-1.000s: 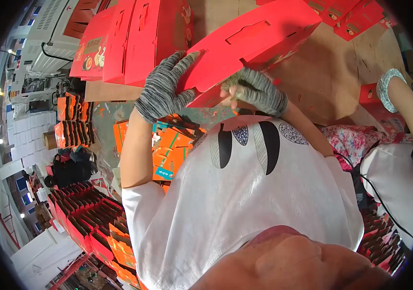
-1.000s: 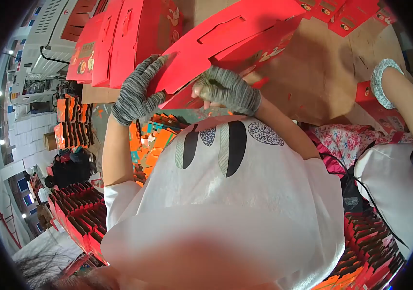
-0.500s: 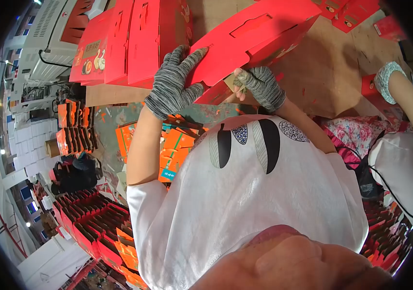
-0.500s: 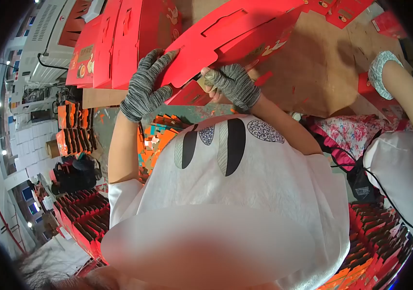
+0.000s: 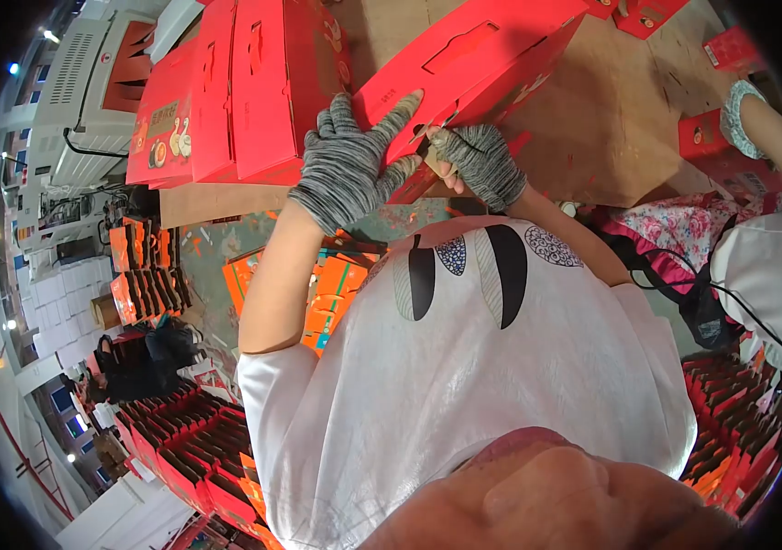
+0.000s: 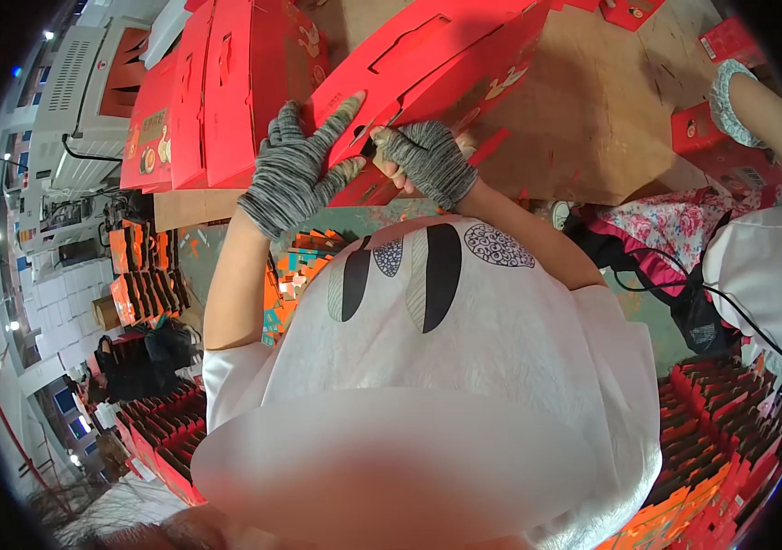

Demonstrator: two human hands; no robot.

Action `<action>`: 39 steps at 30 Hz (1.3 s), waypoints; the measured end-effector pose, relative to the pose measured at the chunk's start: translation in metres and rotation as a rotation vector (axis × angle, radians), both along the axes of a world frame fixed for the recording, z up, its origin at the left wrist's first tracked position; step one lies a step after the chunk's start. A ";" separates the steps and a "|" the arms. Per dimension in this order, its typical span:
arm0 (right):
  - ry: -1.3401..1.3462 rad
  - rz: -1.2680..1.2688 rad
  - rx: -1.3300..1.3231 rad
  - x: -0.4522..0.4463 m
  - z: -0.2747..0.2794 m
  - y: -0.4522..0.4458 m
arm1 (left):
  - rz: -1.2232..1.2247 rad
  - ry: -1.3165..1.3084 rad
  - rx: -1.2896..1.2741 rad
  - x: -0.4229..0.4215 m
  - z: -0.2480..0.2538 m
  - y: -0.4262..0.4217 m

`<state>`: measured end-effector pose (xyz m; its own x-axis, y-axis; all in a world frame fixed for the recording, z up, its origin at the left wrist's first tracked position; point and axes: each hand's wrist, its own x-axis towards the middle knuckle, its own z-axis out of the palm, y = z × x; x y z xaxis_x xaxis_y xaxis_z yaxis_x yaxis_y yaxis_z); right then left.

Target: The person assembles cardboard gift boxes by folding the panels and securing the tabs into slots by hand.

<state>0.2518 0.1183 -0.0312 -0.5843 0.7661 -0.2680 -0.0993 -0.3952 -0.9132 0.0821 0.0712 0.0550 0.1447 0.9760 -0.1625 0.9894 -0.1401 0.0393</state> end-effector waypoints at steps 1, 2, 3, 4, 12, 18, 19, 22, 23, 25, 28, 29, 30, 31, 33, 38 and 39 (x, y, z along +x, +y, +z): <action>0.005 -0.004 0.003 -0.001 -0.002 0.000 | 0.007 0.051 -0.018 0.001 -0.002 0.000; 0.011 -0.007 0.006 -0.002 -0.005 0.001 | 0.016 0.103 -0.036 0.000 -0.003 0.001; 0.012 -0.007 0.007 -0.003 -0.008 0.003 | 0.016 0.103 -0.036 -0.003 -0.007 0.003; 0.008 0.018 0.058 -0.003 -0.013 0.006 | 0.000 0.089 -0.020 -0.007 -0.012 0.005; 0.023 -0.007 0.595 0.000 -0.030 0.009 | -0.036 0.110 0.050 -0.017 -0.032 0.003; -0.022 -0.227 0.478 0.017 -0.017 0.027 | -0.054 0.098 0.079 -0.017 -0.036 -0.002; -0.049 -0.242 0.482 0.018 -0.010 0.023 | -0.060 0.130 0.100 -0.016 -0.037 -0.004; -0.064 -0.265 0.486 0.012 -0.003 0.007 | -0.070 0.151 0.137 -0.014 -0.036 -0.008; -0.048 -0.274 0.486 0.011 -0.003 0.003 | -0.073 0.142 0.153 -0.013 -0.035 -0.009; 0.018 -0.230 0.403 0.013 -0.009 0.010 | -0.067 0.128 0.128 -0.014 -0.035 -0.007; 0.188 -0.122 0.241 0.018 -0.005 0.023 | -0.062 0.120 0.110 -0.011 -0.033 -0.007; 0.291 -0.057 0.158 0.021 -0.001 0.027 | -0.063 0.125 0.112 -0.009 -0.032 -0.006; 0.288 -0.063 0.158 0.023 0.001 0.031 | -0.069 0.122 0.111 -0.008 -0.031 -0.006; 0.246 -0.030 0.101 0.024 0.005 0.034 | -0.064 0.129 0.111 -0.008 -0.029 -0.005; 0.202 0.004 0.049 0.027 0.007 0.039 | -0.058 0.134 0.115 -0.006 -0.028 -0.004; -0.155 -0.195 0.459 0.039 0.019 0.045 | -0.043 0.164 0.203 0.001 -0.024 0.002; -0.159 -0.179 0.465 0.037 0.023 0.050 | -0.027 0.157 0.206 0.001 -0.025 0.003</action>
<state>0.2891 0.1682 -0.0084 -0.4126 0.9096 0.0494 0.0264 0.0661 -0.9975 0.0833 0.0746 0.0302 0.1601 0.9870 0.0170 0.9768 -0.1559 -0.1466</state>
